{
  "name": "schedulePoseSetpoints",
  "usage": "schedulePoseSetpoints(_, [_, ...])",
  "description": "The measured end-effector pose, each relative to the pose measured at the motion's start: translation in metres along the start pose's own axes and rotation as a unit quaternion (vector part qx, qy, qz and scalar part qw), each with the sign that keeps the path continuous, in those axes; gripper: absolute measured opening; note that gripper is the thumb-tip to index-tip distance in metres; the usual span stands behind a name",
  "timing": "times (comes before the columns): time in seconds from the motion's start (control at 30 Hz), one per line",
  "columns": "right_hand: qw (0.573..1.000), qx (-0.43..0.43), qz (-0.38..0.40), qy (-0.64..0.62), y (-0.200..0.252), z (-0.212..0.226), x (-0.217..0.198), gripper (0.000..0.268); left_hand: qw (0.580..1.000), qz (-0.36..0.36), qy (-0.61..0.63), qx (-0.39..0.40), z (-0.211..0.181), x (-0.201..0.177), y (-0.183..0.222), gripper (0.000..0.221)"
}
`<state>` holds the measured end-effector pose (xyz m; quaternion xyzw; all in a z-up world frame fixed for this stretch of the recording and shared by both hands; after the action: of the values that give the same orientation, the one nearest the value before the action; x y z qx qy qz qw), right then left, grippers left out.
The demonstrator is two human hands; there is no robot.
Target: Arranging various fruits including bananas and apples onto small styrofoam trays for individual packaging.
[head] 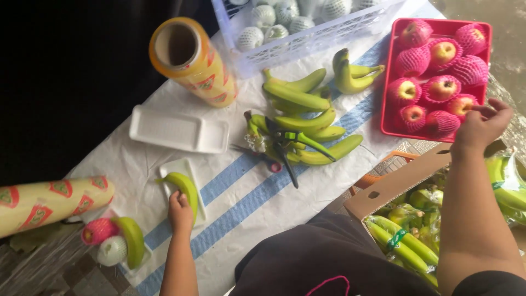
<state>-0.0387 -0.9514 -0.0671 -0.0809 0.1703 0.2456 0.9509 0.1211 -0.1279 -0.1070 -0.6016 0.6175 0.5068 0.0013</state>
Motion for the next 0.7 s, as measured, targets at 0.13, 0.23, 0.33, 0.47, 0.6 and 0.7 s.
schedulePoseSetpoints(0.13, [0.997,0.034,-0.060,0.018,-0.022,-0.017,-0.031,0.044,0.995,-0.067,-0.055,0.050,0.013,0.003,-0.009,0.048])
schedulePoseSetpoints(0.23, [0.995,0.059,0.020,0.083,-0.031,0.008,-0.016,0.048,0.990,-0.101,-0.087,0.047,0.005,-0.002,-0.001,0.044])
schedulePoseSetpoints(0.33, [0.953,0.058,0.165,0.249,-0.037,0.046,0.023,0.044,0.992,-0.083,-0.090,0.006,-0.010,-0.005,0.010,0.041])
schedulePoseSetpoints(0.47, [0.803,0.108,0.298,0.505,-0.057,0.018,0.063,0.087,0.997,-0.067,-0.028,-0.041,-0.021,-0.003,0.021,0.052])
schedulePoseSetpoints(0.6, [0.798,0.115,0.295,0.513,-0.069,0.001,0.081,0.089,0.990,-0.128,-0.059,-0.017,-0.009,0.003,0.021,0.064])
schedulePoseSetpoints(0.7, [0.826,0.048,0.262,0.497,-0.065,0.001,0.080,0.087,0.987,-0.154,-0.041,0.000,-0.040,0.005,0.052,0.058])
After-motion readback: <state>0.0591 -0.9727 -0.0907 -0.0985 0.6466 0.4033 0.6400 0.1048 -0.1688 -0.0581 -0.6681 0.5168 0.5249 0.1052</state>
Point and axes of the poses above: each hand's wrist, its own y-axis away from the middle knuckle, its own x-axis out of the palm, z = x × y, the point moved 5 cm from there along -y, towards the middle knuckle, and after that the axes turned 13 degrees about z, right-handed, at the moved point
